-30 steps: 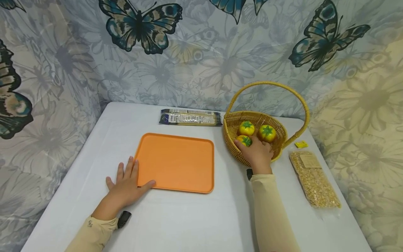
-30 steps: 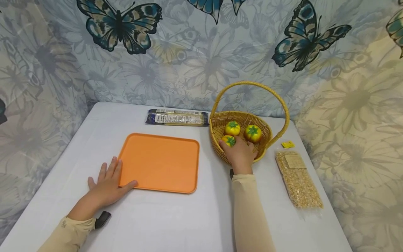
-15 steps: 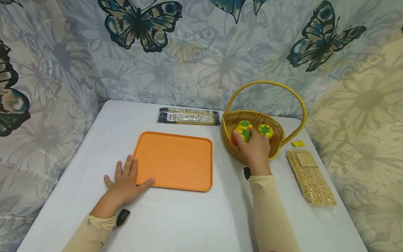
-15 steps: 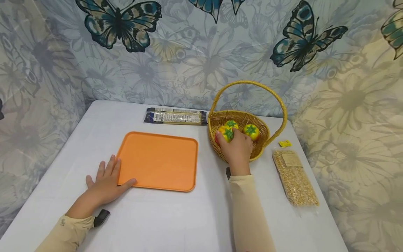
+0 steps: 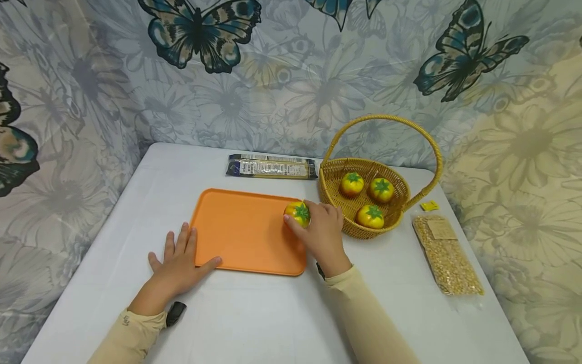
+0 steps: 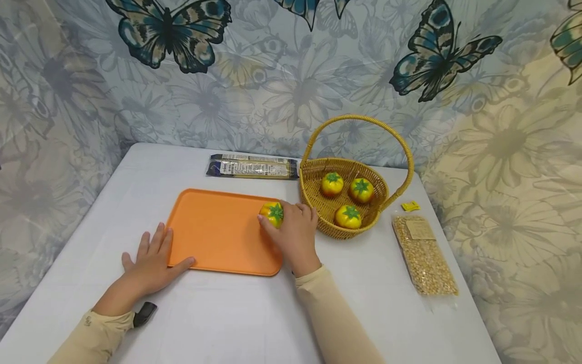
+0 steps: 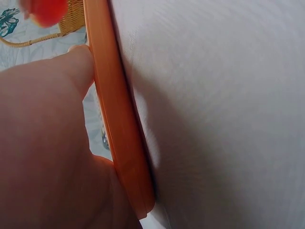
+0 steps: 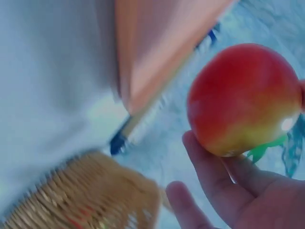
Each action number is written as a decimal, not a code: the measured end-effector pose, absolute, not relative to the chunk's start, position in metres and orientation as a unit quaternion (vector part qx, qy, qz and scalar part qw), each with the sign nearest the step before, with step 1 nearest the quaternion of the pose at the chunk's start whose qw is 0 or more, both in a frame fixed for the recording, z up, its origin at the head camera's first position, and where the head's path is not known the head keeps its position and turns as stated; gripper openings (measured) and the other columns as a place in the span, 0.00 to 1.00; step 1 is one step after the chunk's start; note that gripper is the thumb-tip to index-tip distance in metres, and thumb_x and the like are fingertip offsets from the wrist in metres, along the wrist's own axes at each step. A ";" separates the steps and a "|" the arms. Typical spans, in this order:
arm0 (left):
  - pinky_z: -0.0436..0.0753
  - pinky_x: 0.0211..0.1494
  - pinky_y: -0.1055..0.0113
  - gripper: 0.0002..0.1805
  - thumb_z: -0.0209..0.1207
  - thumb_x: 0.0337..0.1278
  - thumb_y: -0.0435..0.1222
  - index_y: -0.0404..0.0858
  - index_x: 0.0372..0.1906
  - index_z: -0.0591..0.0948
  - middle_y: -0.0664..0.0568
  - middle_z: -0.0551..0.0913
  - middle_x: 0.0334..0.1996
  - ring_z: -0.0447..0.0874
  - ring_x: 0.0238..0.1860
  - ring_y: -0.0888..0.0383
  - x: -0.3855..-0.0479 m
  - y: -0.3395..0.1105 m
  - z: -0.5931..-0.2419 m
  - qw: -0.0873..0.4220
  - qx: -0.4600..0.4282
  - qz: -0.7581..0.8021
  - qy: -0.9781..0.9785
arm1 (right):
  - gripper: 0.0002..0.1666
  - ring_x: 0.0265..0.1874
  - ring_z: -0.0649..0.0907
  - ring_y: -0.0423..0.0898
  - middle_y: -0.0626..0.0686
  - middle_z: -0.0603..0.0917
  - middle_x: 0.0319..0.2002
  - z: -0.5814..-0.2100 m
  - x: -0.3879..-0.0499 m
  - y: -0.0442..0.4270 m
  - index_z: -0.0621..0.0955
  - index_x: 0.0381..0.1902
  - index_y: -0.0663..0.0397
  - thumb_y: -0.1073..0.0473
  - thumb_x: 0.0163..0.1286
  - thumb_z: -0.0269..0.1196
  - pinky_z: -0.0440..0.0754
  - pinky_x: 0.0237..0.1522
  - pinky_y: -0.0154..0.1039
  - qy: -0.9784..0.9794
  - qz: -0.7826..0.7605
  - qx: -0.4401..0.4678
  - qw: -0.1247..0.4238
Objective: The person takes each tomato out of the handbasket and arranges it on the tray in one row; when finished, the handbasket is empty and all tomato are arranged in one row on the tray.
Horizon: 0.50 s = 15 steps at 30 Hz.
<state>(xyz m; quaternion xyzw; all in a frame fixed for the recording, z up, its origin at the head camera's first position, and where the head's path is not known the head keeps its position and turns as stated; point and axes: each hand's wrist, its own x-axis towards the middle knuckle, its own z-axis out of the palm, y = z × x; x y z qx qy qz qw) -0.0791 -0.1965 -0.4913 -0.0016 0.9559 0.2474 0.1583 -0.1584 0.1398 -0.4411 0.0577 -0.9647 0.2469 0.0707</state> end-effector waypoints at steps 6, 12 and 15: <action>0.23 0.62 0.15 0.68 0.50 0.64 0.77 0.30 0.85 0.41 0.35 0.27 0.85 0.19 0.80 0.26 -0.079 -0.195 -0.491 0.163 -0.004 0.248 0.955 | 0.44 0.68 0.72 0.61 0.56 0.87 0.58 -0.456 -0.154 0.129 0.82 0.67 0.55 0.28 0.70 0.67 0.43 0.75 0.70 -0.979 0.187 0.058 0.054; 0.22 0.62 0.16 0.66 0.52 0.66 0.75 0.30 0.85 0.41 0.36 0.27 0.85 0.18 0.80 0.26 -0.080 -0.196 -0.489 0.165 -0.005 0.250 0.954 | 0.45 0.69 0.72 0.63 0.59 0.86 0.60 -0.463 -0.154 0.127 0.80 0.70 0.55 0.28 0.71 0.66 0.42 0.74 0.72 -0.982 0.176 0.062 0.040; 0.22 0.61 0.15 0.67 0.51 0.65 0.76 0.29 0.85 0.41 0.35 0.26 0.84 0.18 0.80 0.25 -0.080 -0.196 -0.488 0.164 0.001 0.251 0.954 | 0.46 0.68 0.72 0.63 0.59 0.86 0.60 -0.464 -0.153 0.126 0.80 0.70 0.56 0.28 0.70 0.66 0.42 0.74 0.72 -0.981 0.181 0.056 0.037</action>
